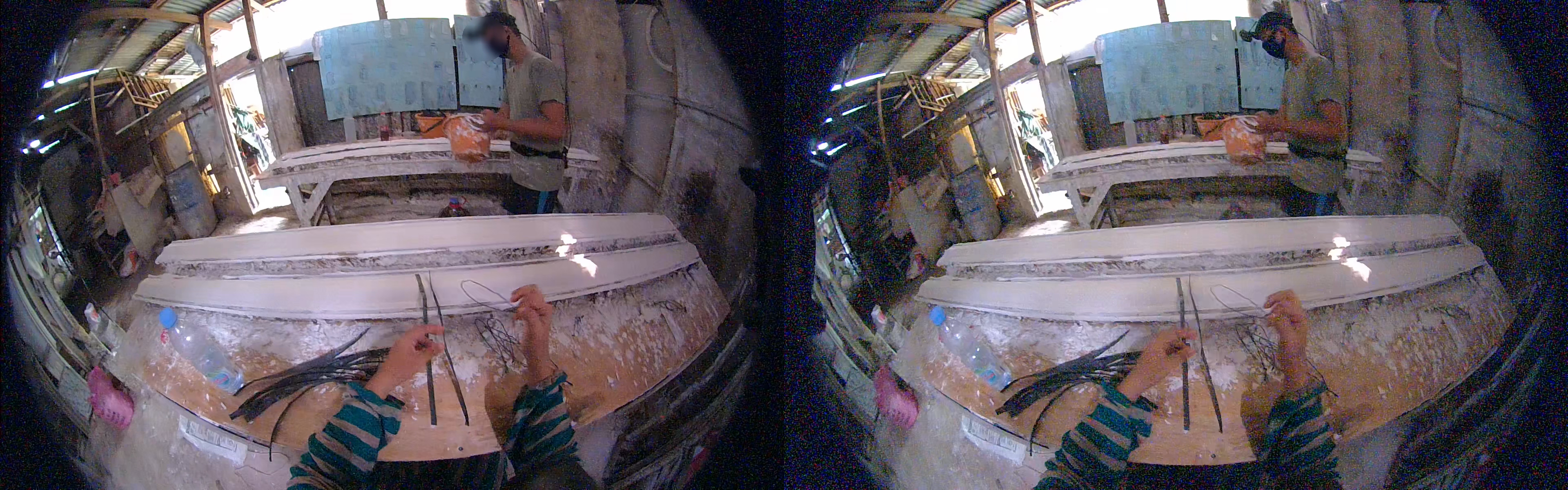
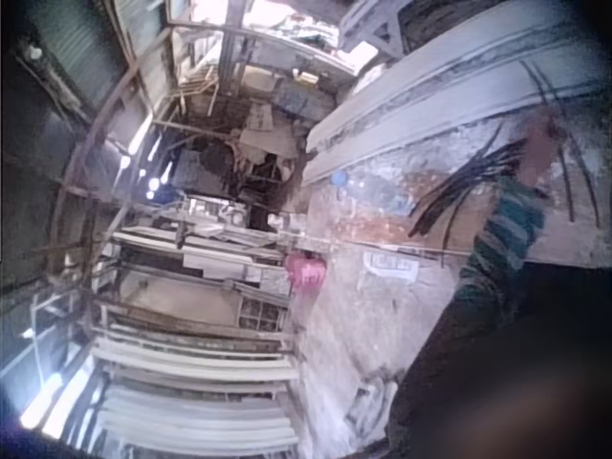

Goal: The person repeatedly strips the outer insulation from black cables by hand, peeling the sheath off and setting the stripped pieces aside. A coworker in the background handles a bag and works on a separate surface.

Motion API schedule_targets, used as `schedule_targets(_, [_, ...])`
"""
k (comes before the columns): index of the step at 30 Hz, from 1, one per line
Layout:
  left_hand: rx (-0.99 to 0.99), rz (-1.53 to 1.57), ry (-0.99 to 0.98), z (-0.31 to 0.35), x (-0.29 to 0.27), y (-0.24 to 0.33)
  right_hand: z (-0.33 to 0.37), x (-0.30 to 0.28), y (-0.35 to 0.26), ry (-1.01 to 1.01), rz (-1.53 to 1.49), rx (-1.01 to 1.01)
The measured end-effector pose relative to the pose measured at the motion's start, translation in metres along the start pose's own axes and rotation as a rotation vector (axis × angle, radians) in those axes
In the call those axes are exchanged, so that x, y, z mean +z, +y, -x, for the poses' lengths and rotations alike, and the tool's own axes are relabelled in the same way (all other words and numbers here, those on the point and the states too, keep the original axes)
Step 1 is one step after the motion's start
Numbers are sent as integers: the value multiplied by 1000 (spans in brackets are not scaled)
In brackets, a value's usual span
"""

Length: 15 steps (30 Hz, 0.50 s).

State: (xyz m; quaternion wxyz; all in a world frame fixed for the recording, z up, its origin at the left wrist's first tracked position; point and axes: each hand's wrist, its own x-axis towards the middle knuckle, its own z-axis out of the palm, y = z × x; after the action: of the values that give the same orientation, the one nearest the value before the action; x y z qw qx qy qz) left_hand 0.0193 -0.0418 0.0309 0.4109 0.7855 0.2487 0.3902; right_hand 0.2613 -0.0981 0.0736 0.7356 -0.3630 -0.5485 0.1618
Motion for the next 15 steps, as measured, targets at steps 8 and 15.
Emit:
schedule_targets(8, [96, -795, -93, 10, 27, -1, -13, -29, -3, 337, 109, -138])
schedule_targets(15, [86, -746, -43, 10, 30, -6, -5, 0, 9, 69, 509, -164])
